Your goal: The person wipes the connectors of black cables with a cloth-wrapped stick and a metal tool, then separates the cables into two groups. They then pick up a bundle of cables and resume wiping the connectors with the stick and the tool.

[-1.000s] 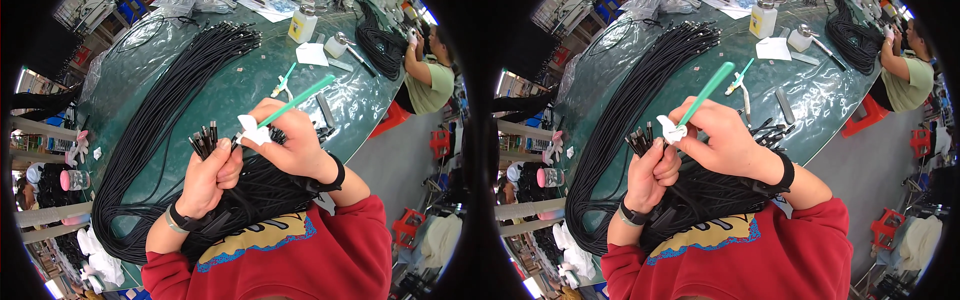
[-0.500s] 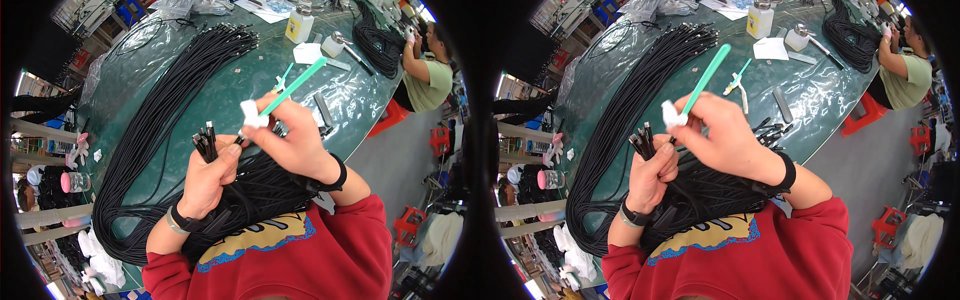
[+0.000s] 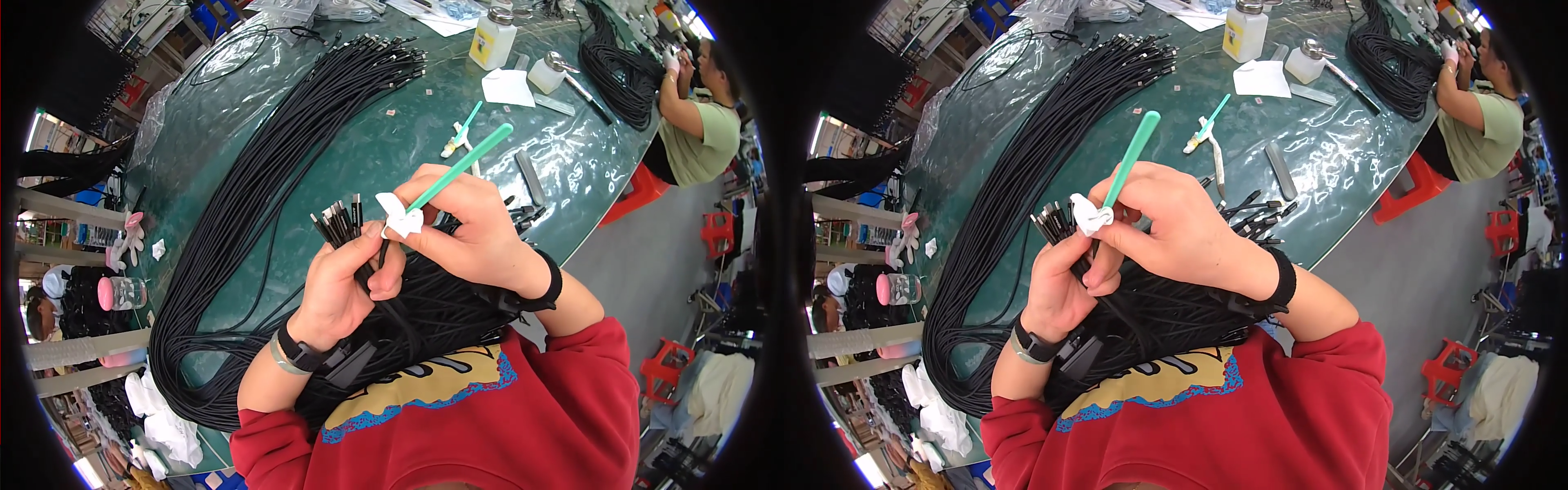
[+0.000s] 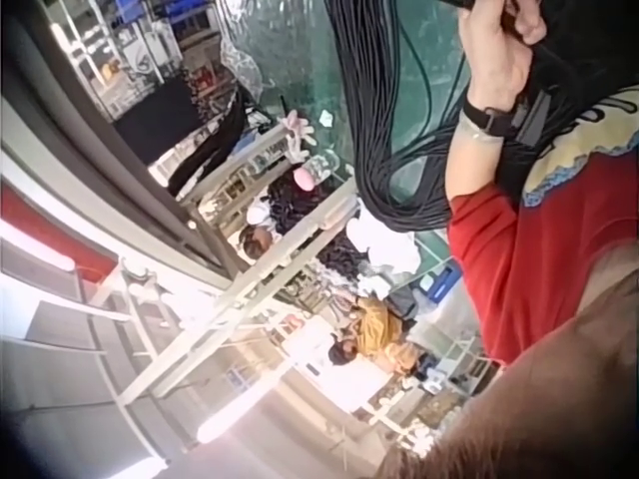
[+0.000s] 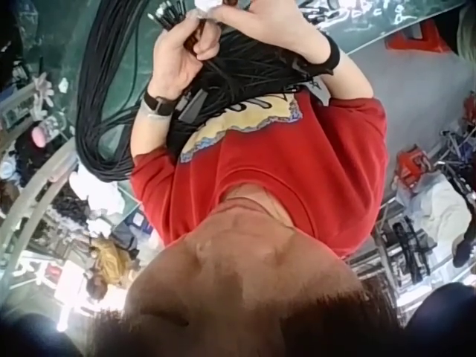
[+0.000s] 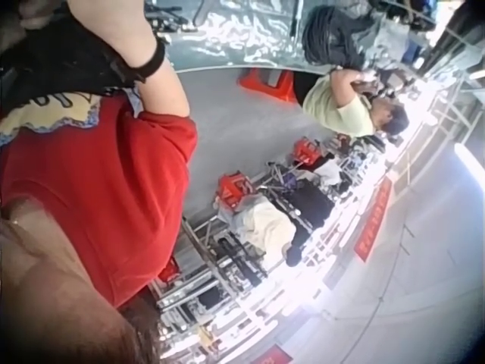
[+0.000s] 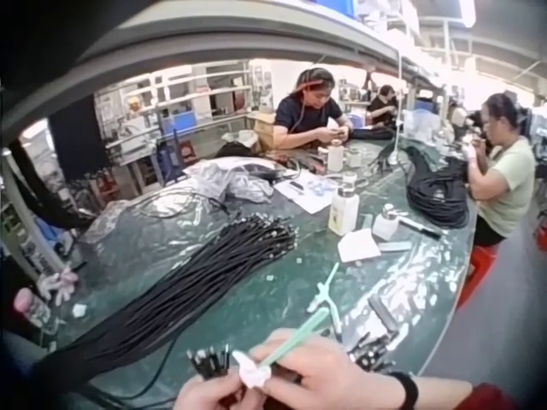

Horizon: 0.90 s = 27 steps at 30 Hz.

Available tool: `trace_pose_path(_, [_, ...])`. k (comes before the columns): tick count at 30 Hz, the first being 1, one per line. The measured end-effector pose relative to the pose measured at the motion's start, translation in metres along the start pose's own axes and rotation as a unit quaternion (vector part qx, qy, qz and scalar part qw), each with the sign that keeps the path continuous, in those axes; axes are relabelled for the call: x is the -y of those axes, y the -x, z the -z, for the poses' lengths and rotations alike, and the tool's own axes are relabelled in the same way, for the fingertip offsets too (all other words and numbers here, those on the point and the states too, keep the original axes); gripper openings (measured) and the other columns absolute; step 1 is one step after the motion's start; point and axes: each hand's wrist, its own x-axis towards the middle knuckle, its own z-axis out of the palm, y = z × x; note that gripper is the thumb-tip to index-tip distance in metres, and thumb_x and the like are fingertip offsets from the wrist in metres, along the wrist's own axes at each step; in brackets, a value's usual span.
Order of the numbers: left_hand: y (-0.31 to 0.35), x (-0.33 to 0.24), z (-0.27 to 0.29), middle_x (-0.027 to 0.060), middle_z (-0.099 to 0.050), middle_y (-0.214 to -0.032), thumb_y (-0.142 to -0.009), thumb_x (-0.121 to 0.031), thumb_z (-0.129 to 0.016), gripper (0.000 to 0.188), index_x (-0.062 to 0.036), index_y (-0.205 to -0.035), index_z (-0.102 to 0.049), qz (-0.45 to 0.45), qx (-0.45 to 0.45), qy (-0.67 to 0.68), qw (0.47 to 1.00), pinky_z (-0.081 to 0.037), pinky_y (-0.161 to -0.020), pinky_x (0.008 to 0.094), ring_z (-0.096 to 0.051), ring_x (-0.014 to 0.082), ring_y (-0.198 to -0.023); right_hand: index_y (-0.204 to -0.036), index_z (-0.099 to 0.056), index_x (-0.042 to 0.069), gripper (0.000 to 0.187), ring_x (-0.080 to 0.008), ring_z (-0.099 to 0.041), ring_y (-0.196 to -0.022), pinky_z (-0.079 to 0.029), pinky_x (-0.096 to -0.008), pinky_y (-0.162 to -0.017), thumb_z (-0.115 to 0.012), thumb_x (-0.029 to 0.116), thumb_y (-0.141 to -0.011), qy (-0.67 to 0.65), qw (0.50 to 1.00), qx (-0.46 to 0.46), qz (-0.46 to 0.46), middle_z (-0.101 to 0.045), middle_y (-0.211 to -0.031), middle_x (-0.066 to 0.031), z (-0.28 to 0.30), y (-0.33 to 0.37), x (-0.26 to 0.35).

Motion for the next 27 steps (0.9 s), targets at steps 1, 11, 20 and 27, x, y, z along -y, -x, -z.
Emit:
trace_pose_path(1, [0.0,0.0,0.001,0.0028,-0.043,-0.054,-0.09,-0.021,-0.039,0.025,0.0003,-0.092,-0.052,0.007,0.016,0.01,1.0,-0.027,-0.043,0.021,-0.032,0.0076,-0.047,-0.086,-0.059,0.001,0.018,-0.011,-0.053,-0.059,-0.04,-0.0213,-0.051,-0.062,-0.001,-0.068,0.011,1.0,-0.011,-0.008,-0.056,-0.071,-0.0051,0.001,-0.001,-0.003])
trace_pose_path(11, [-0.002,-0.001,0.001,0.0021,-0.041,-0.051,-0.09,-0.021,-0.037,0.027,0.0012,-0.094,-0.052,0.015,0.025,0.004,1.0,-0.025,-0.043,0.021,-0.03,0.0073,-0.045,-0.085,-0.059,0.001,0.019,-0.0096,-0.052,-0.057,-0.039,-0.0205,-0.05,-0.062,-0.001,-0.067,0.044,0.998,-0.032,-0.01,-0.056,-0.071,-0.0047,0.003,-0.003,-0.006])
trace_pose_path(20, [0.001,0.0,0.001,0.0002,-0.037,-0.05,-0.09,-0.022,-0.038,0.032,0.0057,-0.098,-0.05,0.023,0.015,-0.004,1.0,-0.023,-0.042,0.0209,-0.028,0.0068,-0.045,-0.084,-0.058,0.001,0.018,-0.0095,-0.051,-0.055,-0.039,-0.021,-0.05,-0.063,0.0,-0.067,0.053,0.996,-0.064,-0.044,-0.055,-0.071,-0.0037,0.004,-0.002,-0.001])
trace_pose_path(27, [-0.001,-0.001,-0.001,-0.0012,-0.036,-0.05,-0.089,-0.021,-0.041,0.03,0.0057,-0.096,-0.052,0.022,0.004,-0.026,0.999,-0.023,-0.041,0.0207,-0.028,0.0061,-0.045,-0.086,-0.058,0.002,0.019,-0.0098,-0.049,-0.056,-0.038,-0.0213,-0.049,-0.064,0.001,-0.068,0.127,0.989,-0.071,-0.025,-0.054,-0.07,-0.0035,0.009,-0.003,-0.008])
